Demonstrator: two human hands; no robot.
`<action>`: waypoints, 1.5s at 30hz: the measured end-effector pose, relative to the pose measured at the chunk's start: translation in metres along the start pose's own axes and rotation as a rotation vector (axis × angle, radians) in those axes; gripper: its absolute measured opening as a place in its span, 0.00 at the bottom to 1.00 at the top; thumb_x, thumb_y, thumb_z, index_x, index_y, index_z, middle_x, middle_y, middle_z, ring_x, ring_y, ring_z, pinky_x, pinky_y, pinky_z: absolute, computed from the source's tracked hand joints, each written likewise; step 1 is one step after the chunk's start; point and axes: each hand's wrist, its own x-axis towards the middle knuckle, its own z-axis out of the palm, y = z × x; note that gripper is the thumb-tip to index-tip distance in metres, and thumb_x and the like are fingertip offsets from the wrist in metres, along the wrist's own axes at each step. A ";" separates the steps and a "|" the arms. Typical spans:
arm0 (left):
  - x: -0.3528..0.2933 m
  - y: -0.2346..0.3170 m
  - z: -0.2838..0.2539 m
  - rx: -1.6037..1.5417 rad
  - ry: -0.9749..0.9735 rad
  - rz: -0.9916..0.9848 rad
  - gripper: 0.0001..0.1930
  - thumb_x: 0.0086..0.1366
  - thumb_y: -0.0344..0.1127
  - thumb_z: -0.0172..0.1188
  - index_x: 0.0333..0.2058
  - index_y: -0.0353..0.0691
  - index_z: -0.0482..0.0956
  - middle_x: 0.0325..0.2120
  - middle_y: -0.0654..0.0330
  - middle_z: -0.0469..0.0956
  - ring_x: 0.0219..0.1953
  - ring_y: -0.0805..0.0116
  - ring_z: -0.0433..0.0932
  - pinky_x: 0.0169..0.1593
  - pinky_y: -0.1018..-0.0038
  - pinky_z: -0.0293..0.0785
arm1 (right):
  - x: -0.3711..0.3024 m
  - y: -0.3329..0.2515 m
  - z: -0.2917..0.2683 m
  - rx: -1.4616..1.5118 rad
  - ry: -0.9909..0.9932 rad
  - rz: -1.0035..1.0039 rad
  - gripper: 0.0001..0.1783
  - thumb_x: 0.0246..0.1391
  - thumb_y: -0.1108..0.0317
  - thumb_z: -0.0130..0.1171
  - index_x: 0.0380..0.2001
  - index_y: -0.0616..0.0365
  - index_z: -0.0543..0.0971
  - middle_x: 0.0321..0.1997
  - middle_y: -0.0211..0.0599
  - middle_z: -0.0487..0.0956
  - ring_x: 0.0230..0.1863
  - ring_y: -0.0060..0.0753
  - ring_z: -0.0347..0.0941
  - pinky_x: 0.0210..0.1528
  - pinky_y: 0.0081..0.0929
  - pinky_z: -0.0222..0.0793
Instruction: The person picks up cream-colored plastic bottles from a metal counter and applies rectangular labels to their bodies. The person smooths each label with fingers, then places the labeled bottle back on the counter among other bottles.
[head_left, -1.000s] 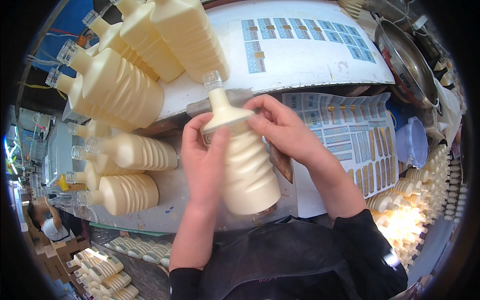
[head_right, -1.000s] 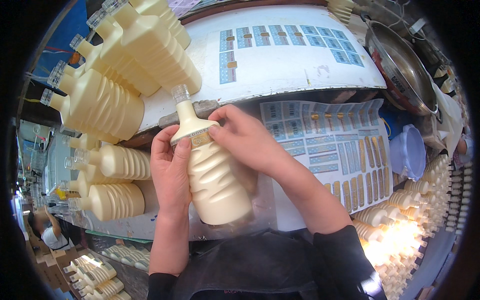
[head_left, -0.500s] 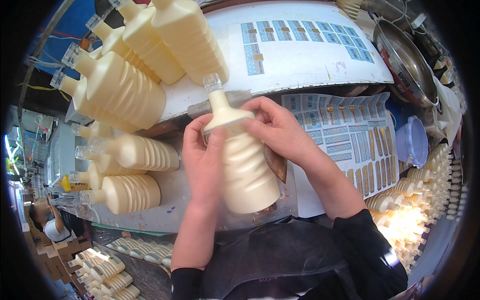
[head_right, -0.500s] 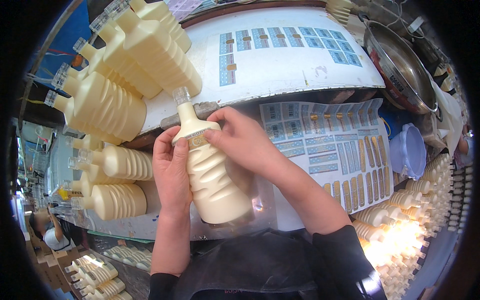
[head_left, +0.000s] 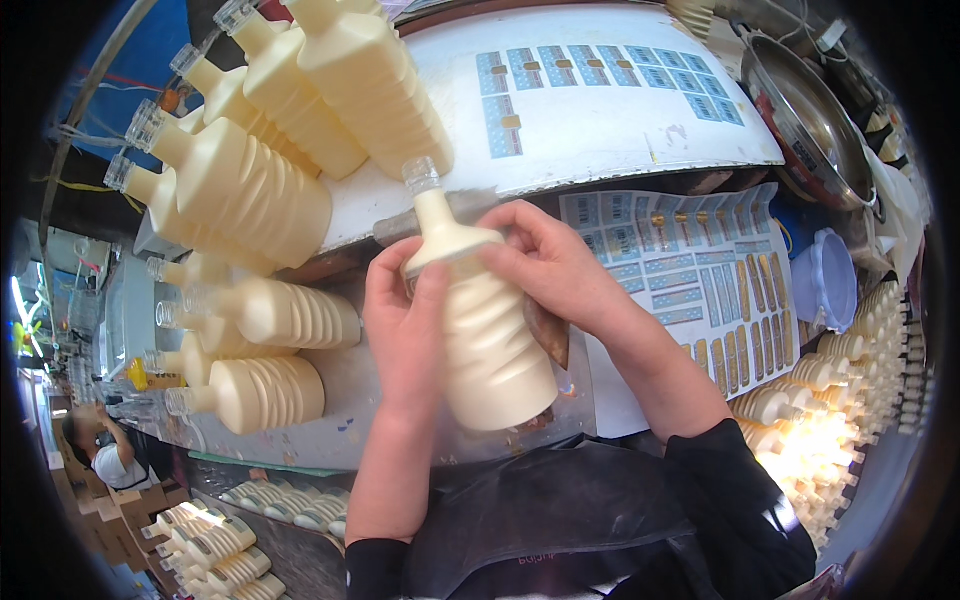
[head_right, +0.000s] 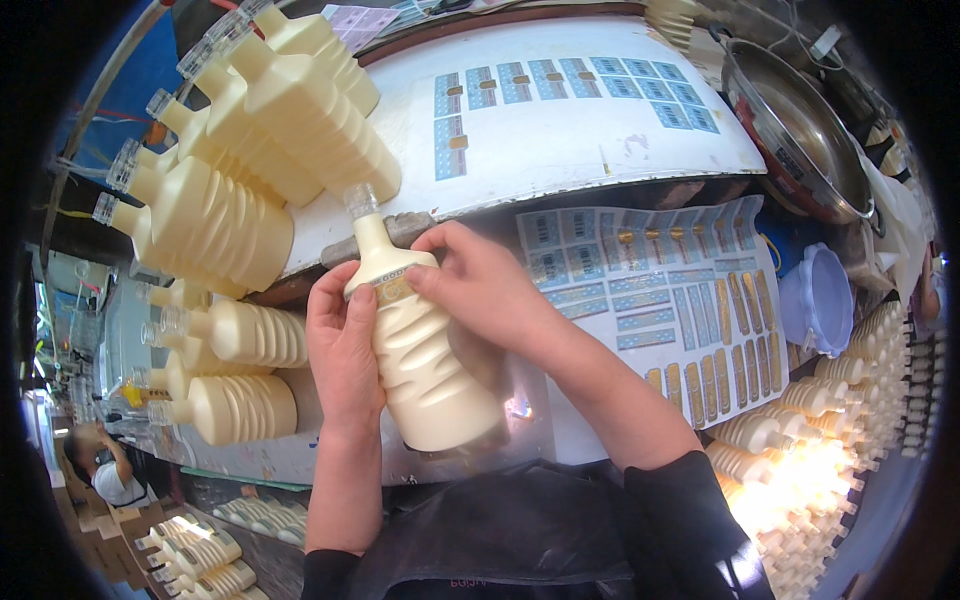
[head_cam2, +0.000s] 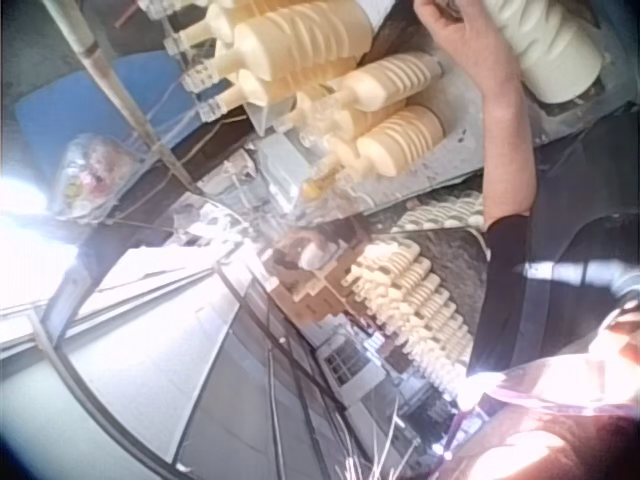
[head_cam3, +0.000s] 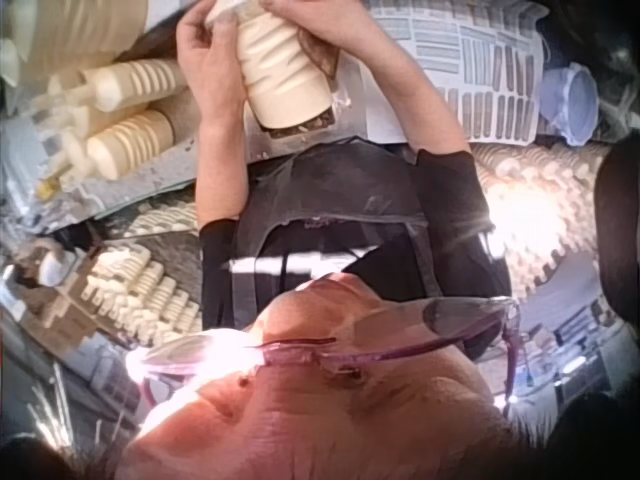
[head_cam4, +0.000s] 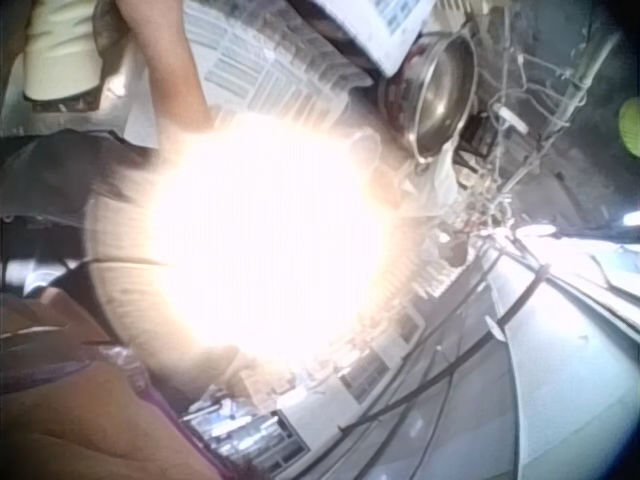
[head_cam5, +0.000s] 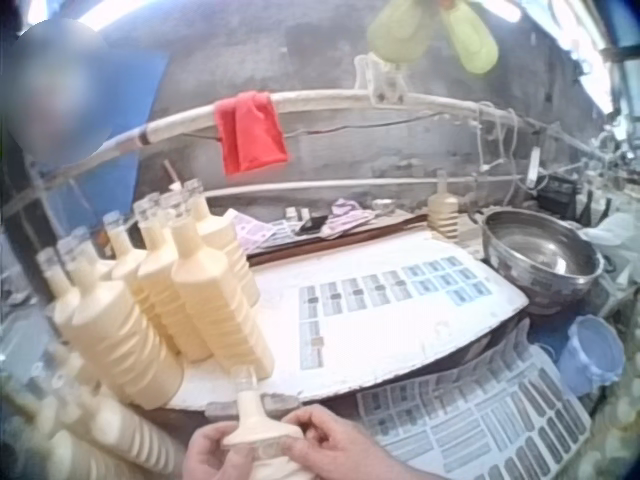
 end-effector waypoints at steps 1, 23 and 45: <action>0.000 -0.001 0.000 0.004 0.004 0.002 0.18 0.72 0.31 0.61 0.56 0.32 0.71 0.50 0.55 0.75 0.50 0.72 0.74 0.56 0.73 0.74 | 0.000 0.000 0.000 0.028 -0.002 0.000 0.20 0.64 0.59 0.63 0.53 0.60 0.77 0.33 0.33 0.80 0.35 0.21 0.75 0.41 0.25 0.73; 0.000 -0.002 0.000 -0.005 -0.001 0.023 0.16 0.73 0.30 0.60 0.56 0.33 0.72 0.50 0.57 0.76 0.49 0.73 0.74 0.55 0.73 0.74 | 0.001 0.006 -0.001 0.125 -0.032 -0.015 0.13 0.68 0.66 0.57 0.52 0.59 0.76 0.40 0.32 0.81 0.40 0.16 0.76 0.43 0.19 0.73; 0.002 -0.009 -0.004 -0.021 -0.004 0.044 0.16 0.71 0.30 0.62 0.54 0.32 0.73 0.50 0.55 0.77 0.50 0.72 0.76 0.55 0.74 0.75 | 0.003 0.011 0.001 0.131 -0.009 -0.003 0.16 0.70 0.63 0.57 0.54 0.60 0.75 0.45 0.32 0.81 0.46 0.17 0.76 0.50 0.21 0.73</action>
